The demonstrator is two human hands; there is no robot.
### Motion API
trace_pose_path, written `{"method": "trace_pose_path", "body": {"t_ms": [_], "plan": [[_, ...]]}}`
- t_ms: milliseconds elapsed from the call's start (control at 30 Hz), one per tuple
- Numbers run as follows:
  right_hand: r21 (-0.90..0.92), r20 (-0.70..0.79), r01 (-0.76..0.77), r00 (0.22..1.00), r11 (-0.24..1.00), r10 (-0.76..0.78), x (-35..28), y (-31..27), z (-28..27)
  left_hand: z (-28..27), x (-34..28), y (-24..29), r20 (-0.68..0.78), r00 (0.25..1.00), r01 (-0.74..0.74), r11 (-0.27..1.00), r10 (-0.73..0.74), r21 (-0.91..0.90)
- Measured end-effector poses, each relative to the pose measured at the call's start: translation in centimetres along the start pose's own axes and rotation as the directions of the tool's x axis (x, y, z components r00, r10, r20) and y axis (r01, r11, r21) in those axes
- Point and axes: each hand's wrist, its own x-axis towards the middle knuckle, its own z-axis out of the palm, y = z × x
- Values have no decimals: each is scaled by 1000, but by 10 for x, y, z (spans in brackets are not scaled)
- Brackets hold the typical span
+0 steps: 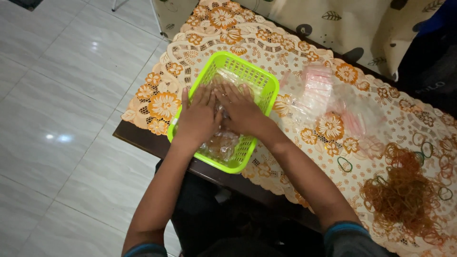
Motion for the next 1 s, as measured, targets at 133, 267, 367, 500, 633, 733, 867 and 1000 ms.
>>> {"method": "trace_pose_path", "body": {"t_ms": [133, 267, 367, 500, 633, 733, 867, 1000], "plan": [[46, -37, -7, 999, 999, 9, -14, -7, -24, -14, -9, 7, 3, 1000, -22, 999, 23, -24], [257, -249, 68, 968, 964, -2, -51, -3, -46, -42, -32, 34, -75, 994, -87, 996, 84, -34], [347, -403, 59, 911, 936, 92, -82, 26, -42, -42, -44, 65, -177, 964, -212, 975, 199, -59], [326, -504, -104, 822, 940, 266, -130, 79, -4, 12, -48, 117, -208, 896, -407, 913, 393, -30], [111, -484, -284, 821, 952, 301, -175, 119, 36, 79, -35, 162, -154, 823, -554, 832, 547, -4], [37, -394, -425, 826, 904, 404, -202, 131, 59, 120, -10, 185, 20, 817, -564, 806, 576, -177], [130, -464, -410, 779, 903, 421, -217, 143, 82, 187, 44, 198, -92, 899, -419, 901, 429, 115], [134, -597, -401, 697, 906, 397, -213, 141, 90, 209, 87, 190, -429, 770, -422, 881, 473, 214]]}}
